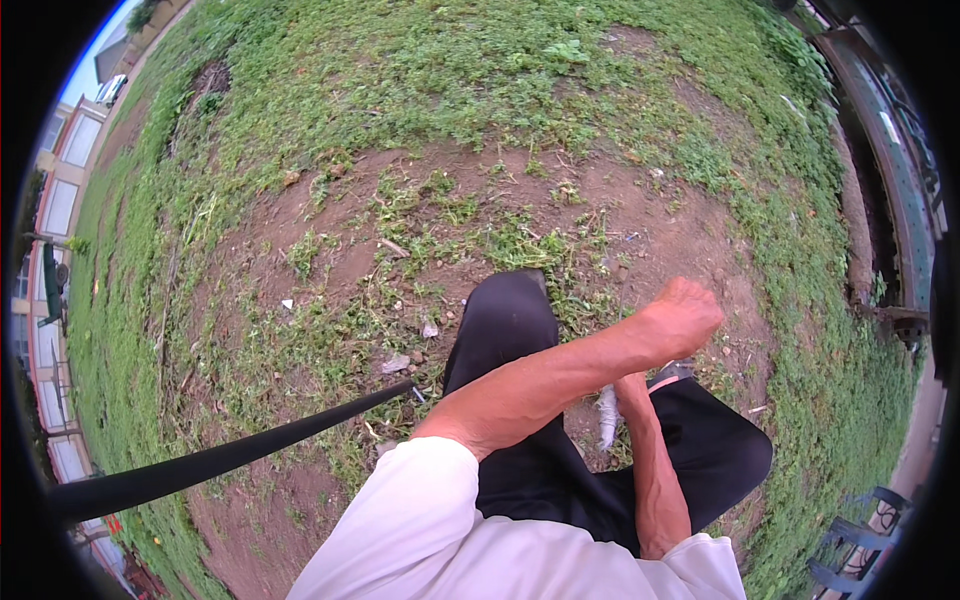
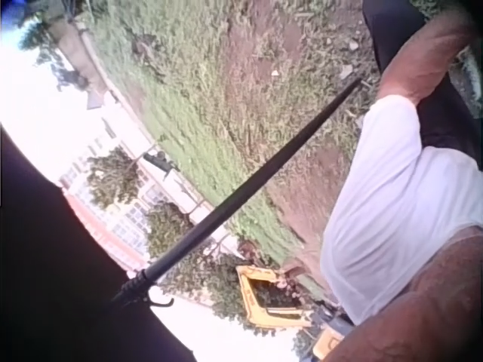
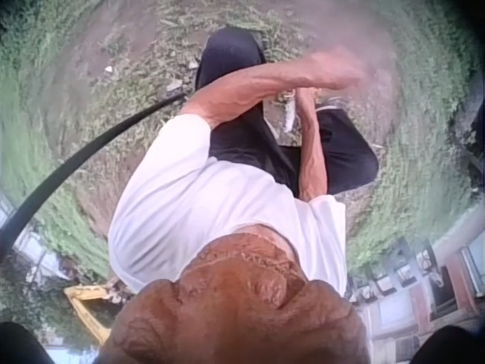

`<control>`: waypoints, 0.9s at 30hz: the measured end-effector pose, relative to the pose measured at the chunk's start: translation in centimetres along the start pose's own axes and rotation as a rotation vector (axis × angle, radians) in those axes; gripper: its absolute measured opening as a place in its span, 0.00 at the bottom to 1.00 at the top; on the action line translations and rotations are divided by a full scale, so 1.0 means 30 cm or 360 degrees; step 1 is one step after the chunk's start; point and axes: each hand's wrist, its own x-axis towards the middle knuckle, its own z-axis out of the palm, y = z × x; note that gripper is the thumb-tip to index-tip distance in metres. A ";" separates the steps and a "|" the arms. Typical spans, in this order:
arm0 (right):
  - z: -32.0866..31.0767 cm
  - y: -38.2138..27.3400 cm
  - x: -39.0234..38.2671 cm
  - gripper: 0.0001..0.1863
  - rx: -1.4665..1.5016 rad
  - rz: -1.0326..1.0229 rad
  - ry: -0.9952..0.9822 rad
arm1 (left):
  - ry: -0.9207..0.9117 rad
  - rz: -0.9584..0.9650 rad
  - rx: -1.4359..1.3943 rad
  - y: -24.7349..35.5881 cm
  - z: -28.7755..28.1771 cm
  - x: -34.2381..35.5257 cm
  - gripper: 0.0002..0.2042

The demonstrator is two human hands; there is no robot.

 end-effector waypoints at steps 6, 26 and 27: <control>0.017 0.088 0.070 0.16 -0.0087 -0.0445 0.0206 | -0.0130 -0.0029 0.0166 -0.007 -0.031 -0.002 0.06; -0.093 -0.049 -0.049 0.17 0.0091 -0.0169 0.0666 | -0.0104 -0.0089 0.0301 -0.011 -0.039 0.043 0.09; -0.111 -0.076 -0.067 0.17 0.0113 -0.0222 0.0728 | -0.0061 -0.0101 0.0273 -0.014 -0.039 0.046 0.10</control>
